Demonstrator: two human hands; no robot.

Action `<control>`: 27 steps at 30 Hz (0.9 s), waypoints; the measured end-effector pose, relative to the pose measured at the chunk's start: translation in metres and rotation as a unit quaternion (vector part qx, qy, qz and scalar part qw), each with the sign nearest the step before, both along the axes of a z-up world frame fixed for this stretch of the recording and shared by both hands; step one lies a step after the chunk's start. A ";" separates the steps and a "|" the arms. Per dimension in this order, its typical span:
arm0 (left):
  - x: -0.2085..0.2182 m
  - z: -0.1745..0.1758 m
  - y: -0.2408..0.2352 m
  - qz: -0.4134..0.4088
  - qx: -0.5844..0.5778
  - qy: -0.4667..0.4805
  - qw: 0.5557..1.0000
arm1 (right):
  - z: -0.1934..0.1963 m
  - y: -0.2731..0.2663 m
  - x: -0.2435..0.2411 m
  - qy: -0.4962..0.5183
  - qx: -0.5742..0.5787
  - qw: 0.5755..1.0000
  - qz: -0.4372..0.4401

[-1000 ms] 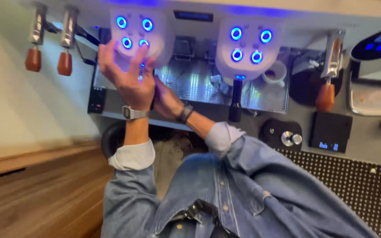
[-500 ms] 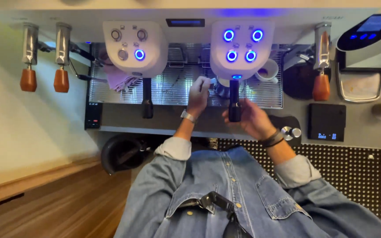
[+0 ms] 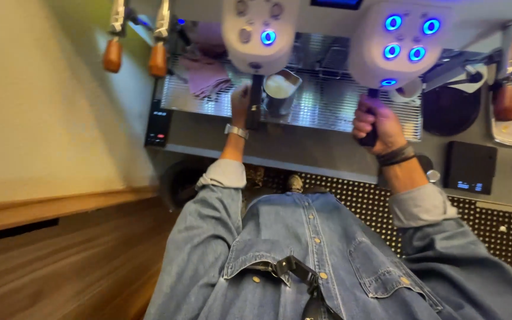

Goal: The person prepares espresso by tamping coffee grounds in a portafilter, grinding beans into the portafilter, and tamping again. They place the portafilter into the espresso machine and operate the controls. The person also wipes the machine surface with a cloth.

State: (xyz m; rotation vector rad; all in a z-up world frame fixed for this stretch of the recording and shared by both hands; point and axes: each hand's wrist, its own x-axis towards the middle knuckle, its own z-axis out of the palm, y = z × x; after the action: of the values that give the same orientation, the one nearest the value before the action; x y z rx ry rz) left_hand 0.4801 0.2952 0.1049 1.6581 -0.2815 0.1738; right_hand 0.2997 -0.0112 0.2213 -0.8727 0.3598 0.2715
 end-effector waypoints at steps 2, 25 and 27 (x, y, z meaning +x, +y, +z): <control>0.017 0.000 0.024 0.025 0.039 -0.021 0.999 | 0.001 0.003 -0.001 0.003 -0.025 0.999 -0.022; -0.096 0.010 0.114 0.043 -0.056 0.177 0.982 | 0.020 0.117 0.025 0.028 -0.099 0.740 -0.665; -0.116 -0.002 0.126 0.025 -0.028 0.192 0.981 | -0.003 0.090 0.031 0.001 -0.106 0.731 -0.674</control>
State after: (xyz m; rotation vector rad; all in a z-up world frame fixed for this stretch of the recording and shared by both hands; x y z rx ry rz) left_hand 0.3638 0.4212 0.1028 1.6051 0.0572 -0.1001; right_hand 0.3311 0.0787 0.2180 -0.6334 0.9483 -1.1573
